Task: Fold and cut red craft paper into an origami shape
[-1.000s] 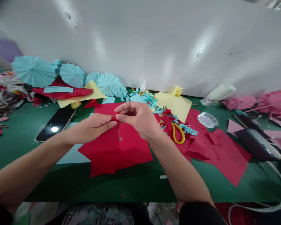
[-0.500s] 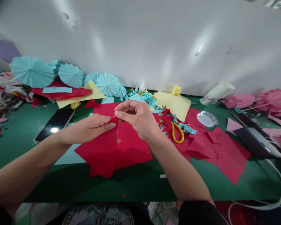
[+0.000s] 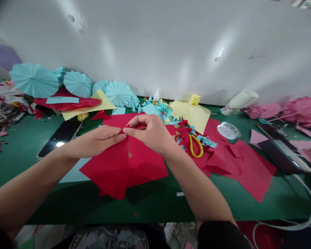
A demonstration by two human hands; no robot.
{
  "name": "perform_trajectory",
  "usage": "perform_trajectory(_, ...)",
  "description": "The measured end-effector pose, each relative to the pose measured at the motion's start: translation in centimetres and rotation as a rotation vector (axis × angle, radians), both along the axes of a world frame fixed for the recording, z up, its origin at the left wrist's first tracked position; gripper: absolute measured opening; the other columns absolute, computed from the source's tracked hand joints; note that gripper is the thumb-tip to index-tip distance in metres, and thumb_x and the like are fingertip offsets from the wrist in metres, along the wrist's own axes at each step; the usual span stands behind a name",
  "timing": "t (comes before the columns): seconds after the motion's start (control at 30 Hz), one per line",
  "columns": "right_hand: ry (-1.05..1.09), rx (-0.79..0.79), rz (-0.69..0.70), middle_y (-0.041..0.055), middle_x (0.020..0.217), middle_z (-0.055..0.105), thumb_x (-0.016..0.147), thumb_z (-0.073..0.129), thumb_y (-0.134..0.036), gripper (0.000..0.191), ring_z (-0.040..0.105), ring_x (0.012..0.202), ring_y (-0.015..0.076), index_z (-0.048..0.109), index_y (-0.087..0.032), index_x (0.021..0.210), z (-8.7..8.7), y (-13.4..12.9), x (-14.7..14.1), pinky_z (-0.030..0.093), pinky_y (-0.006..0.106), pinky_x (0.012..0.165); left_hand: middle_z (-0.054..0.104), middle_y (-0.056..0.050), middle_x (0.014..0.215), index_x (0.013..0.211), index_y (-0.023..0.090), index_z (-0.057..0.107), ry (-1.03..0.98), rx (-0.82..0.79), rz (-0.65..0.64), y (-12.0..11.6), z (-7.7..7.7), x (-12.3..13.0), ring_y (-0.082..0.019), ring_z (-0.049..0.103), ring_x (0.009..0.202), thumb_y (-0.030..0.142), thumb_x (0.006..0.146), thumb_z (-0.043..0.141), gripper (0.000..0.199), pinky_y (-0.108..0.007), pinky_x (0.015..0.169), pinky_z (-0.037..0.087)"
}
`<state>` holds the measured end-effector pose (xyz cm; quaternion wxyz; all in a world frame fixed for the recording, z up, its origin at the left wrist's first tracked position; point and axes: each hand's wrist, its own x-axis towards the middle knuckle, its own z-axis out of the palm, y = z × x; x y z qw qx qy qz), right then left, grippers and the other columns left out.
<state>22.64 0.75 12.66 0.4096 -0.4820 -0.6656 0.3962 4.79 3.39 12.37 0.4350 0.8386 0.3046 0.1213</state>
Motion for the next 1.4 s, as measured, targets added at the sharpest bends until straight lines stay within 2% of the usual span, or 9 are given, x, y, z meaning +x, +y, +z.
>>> perform_trajectory(0.2,0.174,0.086,-0.243,-0.0042,0.054,0.047,0.074,0.063,-0.030,0.024,0.043,0.051,0.0073,0.055,-0.018,0.056,-0.1,0.4,0.5,0.037,0.023,0.049,0.044,0.003,0.063,0.066,0.018,0.040,0.003,0.044,0.001,0.5,-0.5,0.0,-0.009,0.043,0.055,0.039,0.090,0.038,0.032,-0.021,0.047,0.030)
perform_trajectory(0.43,0.253,0.203,-0.450,-0.0034,0.056,0.045,0.075,0.063,-0.042,0.030,0.048,0.056,0.0097,0.051,-0.021,0.057,-0.4,1.4,1.8,0.043,0.025,0.054,0.033,0.005,0.057,0.059,0.019,0.031,0.019,0.076,-0.053,1.0,-1.0,-0.1,-0.009,0.034,0.050,0.038,0.092,0.034,0.038,-0.023,0.048,0.028)
perform_trajectory(0.57,0.208,0.097,-0.372,-0.0031,0.055,0.047,0.072,0.063,-0.053,0.034,0.049,0.054,0.0102,0.054,-0.022,0.062,-0.3,1.5,1.7,0.043,0.024,0.050,0.044,0.003,0.061,0.063,0.019,0.039,0.020,0.028,-0.052,1.1,-0.7,-0.3,-0.010,0.044,0.054,0.037,0.092,0.031,0.035,-0.023,0.051,0.032)
perform_trajectory(0.7,0.120,-0.007,-0.224,-0.0014,0.058,0.057,0.064,0.072,-0.046,0.030,0.051,0.053,0.0112,0.059,-0.019,0.065,-0.1,1.1,1.4,0.040,0.025,0.047,0.049,0.002,0.065,0.067,0.018,0.042,0.011,0.029,-0.027,1.4,-0.9,-0.3,-0.011,0.048,0.057,0.038,0.093,0.032,0.034,-0.023,0.052,0.034)
perform_trajectory(0.87,0.137,0.079,-0.289,-0.0009,0.060,0.060,0.068,0.070,-0.035,0.021,0.055,0.055,0.0126,0.060,-0.018,0.063,-0.2,1.1,1.7,0.043,0.026,0.049,0.055,0.002,0.065,0.066,0.018,0.044,0.064,0.118,0.035,1.7,-0.8,-0.5,-0.011,0.053,0.058,0.041,0.091,0.035,0.036,-0.022,0.051,0.036)
perform_trajectory(1.0,0.204,0.137,-0.353,-0.0002,0.064,0.062,0.069,0.069,-0.039,0.020,0.059,0.060,0.0146,0.063,-0.019,0.069,-0.2,1.2,2.1,0.048,0.027,0.053,0.058,0.003,0.053,0.065,0.019,0.044,0.030,-0.030,-0.030,1.8,-0.4,-0.9,-0.013,0.063,0.061,0.040,0.093,0.033,0.037,-0.021,0.057,0.043)
perform_trajectory(1.07,0.235,0.086,-0.323,0.0002,0.064,0.063,0.069,0.069,-0.044,0.025,0.060,0.061,0.0157,0.064,-0.020,0.073,-0.2,1.2,2.0,0.049,0.028,0.052,0.056,0.004,0.046,0.064,0.020,0.041,0.014,-0.050,0.009,1.8,-0.3,-1.1,-0.013,0.063,0.056,0.041,0.093,0.034,0.036,-0.021,0.054,0.043)
perform_trajectory(1.23,0.210,-0.105,-0.138,0.0001,0.053,0.059,0.061,0.075,-0.043,0.027,0.062,0.060,0.0184,0.063,-0.019,0.063,0.0,1.0,1.5,0.050,0.029,0.052,0.064,0.002,0.055,0.068,0.019,0.045,-0.060,0.002,0.086,1.9,-0.2,-1.2,-0.010,0.058,0.049,0.041,0.094,0.034,0.036,-0.020,0.052,0.044)
perform_trajectory(1.4,0.225,-0.040,-0.178,0.0020,0.065,0.065,0.064,0.073,-0.045,0.026,0.063,0.066,0.0192,0.066,-0.020,0.069,-0.2,1.2,1.8,0.052,0.032,0.059,0.057,0.004,0.048,0.068,0.019,0.044,-0.098,-0.005,0.124,2.1,0.0,-1.5,-0.013,0.064,0.055,0.042,0.094,0.032,0.036,-0.022,0.058,0.048)
